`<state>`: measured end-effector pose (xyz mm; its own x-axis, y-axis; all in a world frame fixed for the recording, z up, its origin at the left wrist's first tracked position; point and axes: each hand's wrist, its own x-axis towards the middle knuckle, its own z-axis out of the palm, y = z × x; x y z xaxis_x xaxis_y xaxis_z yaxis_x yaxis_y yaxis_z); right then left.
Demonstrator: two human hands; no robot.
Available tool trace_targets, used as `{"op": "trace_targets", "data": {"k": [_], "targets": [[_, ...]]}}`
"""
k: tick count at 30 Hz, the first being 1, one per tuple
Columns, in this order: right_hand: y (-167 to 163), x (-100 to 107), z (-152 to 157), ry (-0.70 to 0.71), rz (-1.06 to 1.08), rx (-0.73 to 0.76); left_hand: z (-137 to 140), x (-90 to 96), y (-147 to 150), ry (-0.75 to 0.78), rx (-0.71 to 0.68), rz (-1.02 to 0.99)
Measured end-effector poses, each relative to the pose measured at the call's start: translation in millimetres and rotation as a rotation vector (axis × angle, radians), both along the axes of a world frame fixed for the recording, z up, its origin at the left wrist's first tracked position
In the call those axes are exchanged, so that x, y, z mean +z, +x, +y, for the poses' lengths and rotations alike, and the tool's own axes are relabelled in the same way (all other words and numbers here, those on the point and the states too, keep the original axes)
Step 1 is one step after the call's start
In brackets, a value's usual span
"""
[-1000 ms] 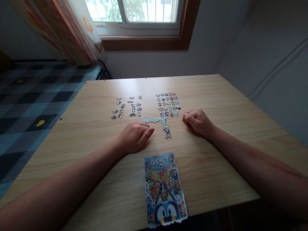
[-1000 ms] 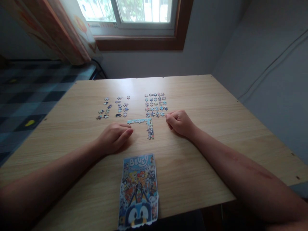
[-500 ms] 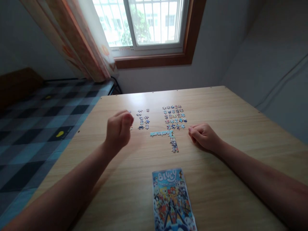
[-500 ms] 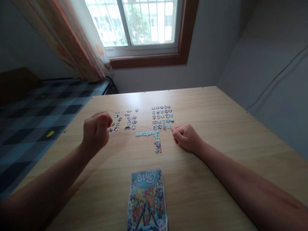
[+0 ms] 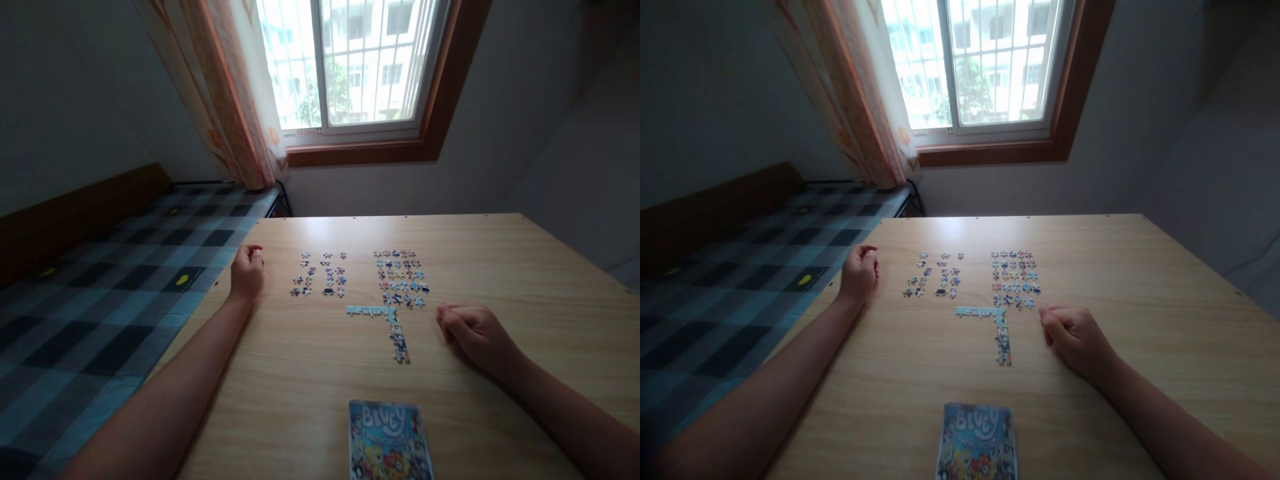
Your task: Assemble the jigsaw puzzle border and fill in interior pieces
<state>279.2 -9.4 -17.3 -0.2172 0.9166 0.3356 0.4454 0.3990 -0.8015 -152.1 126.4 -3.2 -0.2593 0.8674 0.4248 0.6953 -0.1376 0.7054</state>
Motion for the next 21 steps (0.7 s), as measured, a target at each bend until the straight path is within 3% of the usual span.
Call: {"op": "trace_targets", "data": {"k": [5, 12, 21], "targets": [[4, -5, 0, -0.052, 0.009, -0.007, -2, 1.3, 4, -0.026, -0.009, -0.019], [5, -4, 0, -0.076, 0.025, -0.008, -11, 6.8, 13, -0.055, -0.287, 0.296], [8, -10, 2, -0.098, 0.042, -0.007, -11, 9.6, 12, -0.173, -0.349, 0.267]]}}
